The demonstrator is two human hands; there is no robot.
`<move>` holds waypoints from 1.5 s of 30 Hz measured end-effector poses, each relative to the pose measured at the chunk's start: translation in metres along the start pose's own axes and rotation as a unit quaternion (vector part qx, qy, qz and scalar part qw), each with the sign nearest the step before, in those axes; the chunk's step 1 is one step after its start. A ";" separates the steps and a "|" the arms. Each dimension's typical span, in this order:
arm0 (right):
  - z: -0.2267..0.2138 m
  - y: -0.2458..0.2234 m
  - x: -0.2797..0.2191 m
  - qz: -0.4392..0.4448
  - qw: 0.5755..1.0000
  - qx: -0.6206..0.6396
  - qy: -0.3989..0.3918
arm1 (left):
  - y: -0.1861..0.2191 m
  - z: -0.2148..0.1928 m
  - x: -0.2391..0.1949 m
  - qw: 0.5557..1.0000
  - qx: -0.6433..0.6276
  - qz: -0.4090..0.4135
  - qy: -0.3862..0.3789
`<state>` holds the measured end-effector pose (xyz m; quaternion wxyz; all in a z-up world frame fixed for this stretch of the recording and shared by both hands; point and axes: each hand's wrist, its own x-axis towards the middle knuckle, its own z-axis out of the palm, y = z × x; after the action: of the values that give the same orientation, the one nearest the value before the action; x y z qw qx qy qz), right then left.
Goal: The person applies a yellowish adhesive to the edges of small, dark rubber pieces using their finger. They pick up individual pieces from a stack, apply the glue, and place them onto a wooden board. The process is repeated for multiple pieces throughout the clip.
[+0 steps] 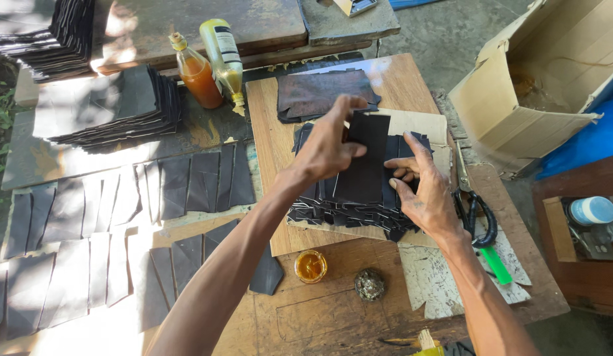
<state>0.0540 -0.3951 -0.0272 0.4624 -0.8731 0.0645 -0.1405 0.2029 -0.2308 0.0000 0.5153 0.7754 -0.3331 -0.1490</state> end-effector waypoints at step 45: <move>0.081 -0.053 0.016 -0.103 0.992 -0.037 -0.068 | -0.057 -0.080 -0.136 0.912 -0.363 -0.187 0.032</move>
<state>0.0928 -0.3056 -0.0235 0.4159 -0.8993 -0.0519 -0.1252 0.1696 -0.0701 -0.0323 0.7342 0.5876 -0.0887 -0.3283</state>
